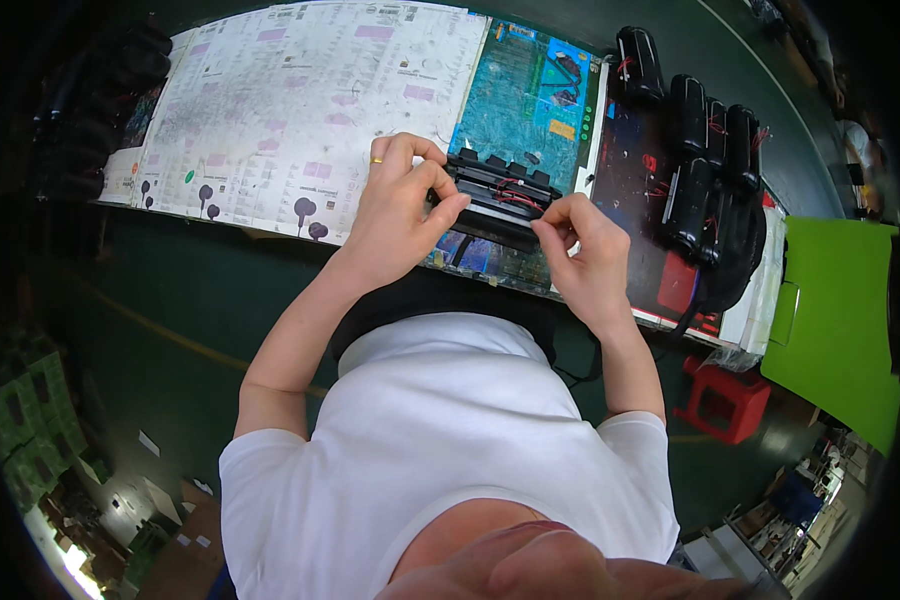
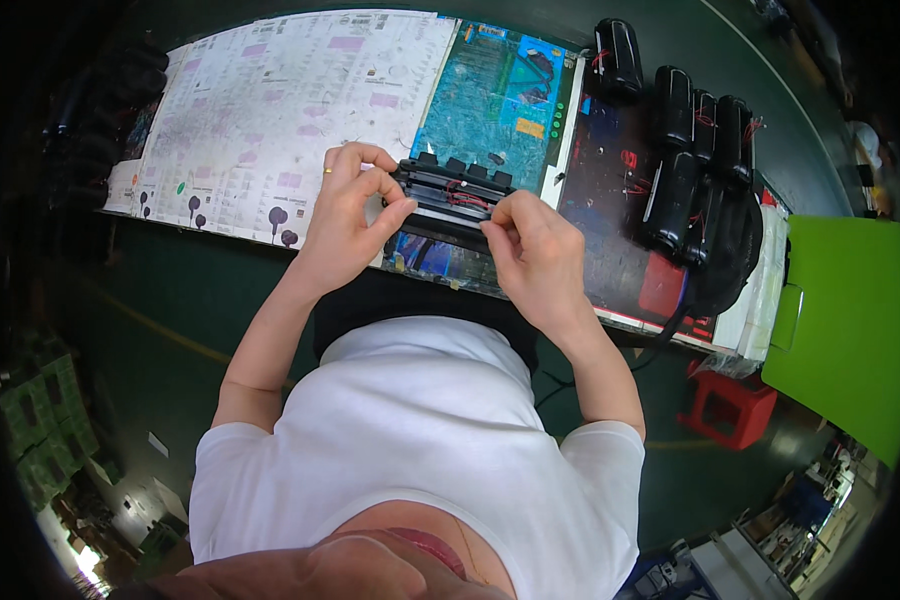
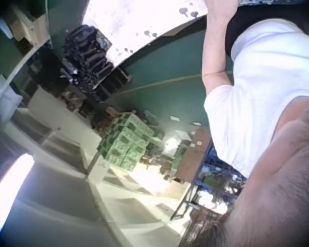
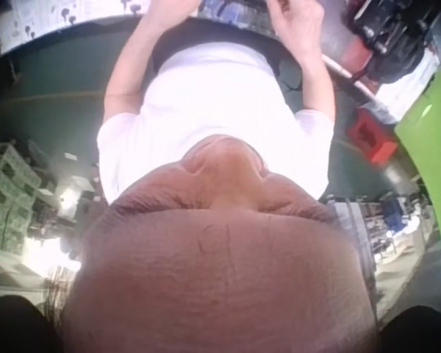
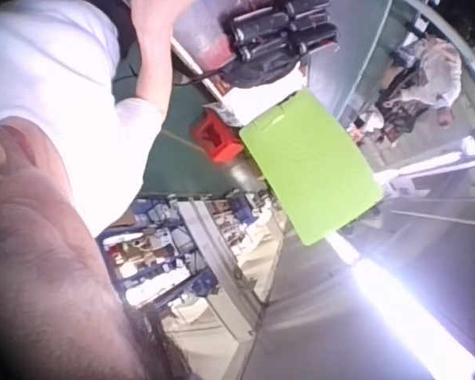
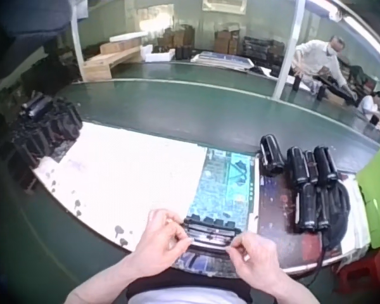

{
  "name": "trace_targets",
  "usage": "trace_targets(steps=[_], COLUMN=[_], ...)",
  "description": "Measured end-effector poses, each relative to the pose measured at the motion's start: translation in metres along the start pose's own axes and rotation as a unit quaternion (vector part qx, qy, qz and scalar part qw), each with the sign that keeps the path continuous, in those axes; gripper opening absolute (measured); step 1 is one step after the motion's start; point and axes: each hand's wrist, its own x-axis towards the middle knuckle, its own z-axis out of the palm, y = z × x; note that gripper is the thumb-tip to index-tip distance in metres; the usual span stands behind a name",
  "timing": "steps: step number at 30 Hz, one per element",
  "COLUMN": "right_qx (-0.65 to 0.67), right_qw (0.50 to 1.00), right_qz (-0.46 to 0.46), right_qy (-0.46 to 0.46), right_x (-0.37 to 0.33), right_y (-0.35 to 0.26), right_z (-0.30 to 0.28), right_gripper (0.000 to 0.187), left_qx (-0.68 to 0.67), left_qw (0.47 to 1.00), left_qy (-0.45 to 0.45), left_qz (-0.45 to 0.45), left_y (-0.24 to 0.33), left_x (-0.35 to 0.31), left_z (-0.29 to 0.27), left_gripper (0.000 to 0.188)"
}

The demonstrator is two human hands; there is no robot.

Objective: Assembling and inspecting printer toner cartridges at a workbench by pulling protective strips and checking components.

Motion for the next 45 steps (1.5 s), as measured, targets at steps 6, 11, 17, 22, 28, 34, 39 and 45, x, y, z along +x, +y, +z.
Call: trace_targets(steps=[6,11,17,22,28,34,39,45], right_qx=[-0.090,-0.089,-0.239,-0.390,-0.360,-0.169,-0.127,-0.102], right_qw=[0.993,0.995,0.966,0.904,0.911,0.967,0.975,0.976], right_qz=[-0.075,-0.042,-0.085,-0.144,-0.096,-0.157,-0.167,-0.180], right_qy=[0.033,0.007,0.053,0.094,0.177,0.109,0.077,0.066], right_x=[0.007,0.009,0.000,-0.022,-0.039,-0.008,0.005,-0.003], right_y=[0.008,0.006,-0.005,0.001,0.013,0.009,0.022,0.040], right_z=[0.006,0.004,0.014,0.024,0.017,0.025,0.025,0.017], right_gripper=[0.019,0.019,0.015,0.015,0.025,0.029,0.022,0.029], left_qx=[0.000,0.007,0.041,0.045,0.016,0.071,0.056,0.058], left_qw=[0.997,0.997,0.998,0.998,0.987,0.987,0.990,0.992], left_qy=[-0.043,-0.033,-0.009,0.005,-0.030,0.031,0.006,-0.001], left_qz=[-0.070,-0.071,-0.045,-0.040,-0.155,0.138,0.126,0.109], left_y=[0.002,0.005,0.008,0.009,0.012,0.019,0.010,0.002], left_x=[0.015,0.011,0.009,0.007,0.010,0.008,0.011,0.011], left_z=[0.000,0.002,0.008,0.006,-0.002,0.022,0.033,0.020], left_gripper=[0.018,0.017,0.017,0.018,0.025,0.032,0.030,0.042])
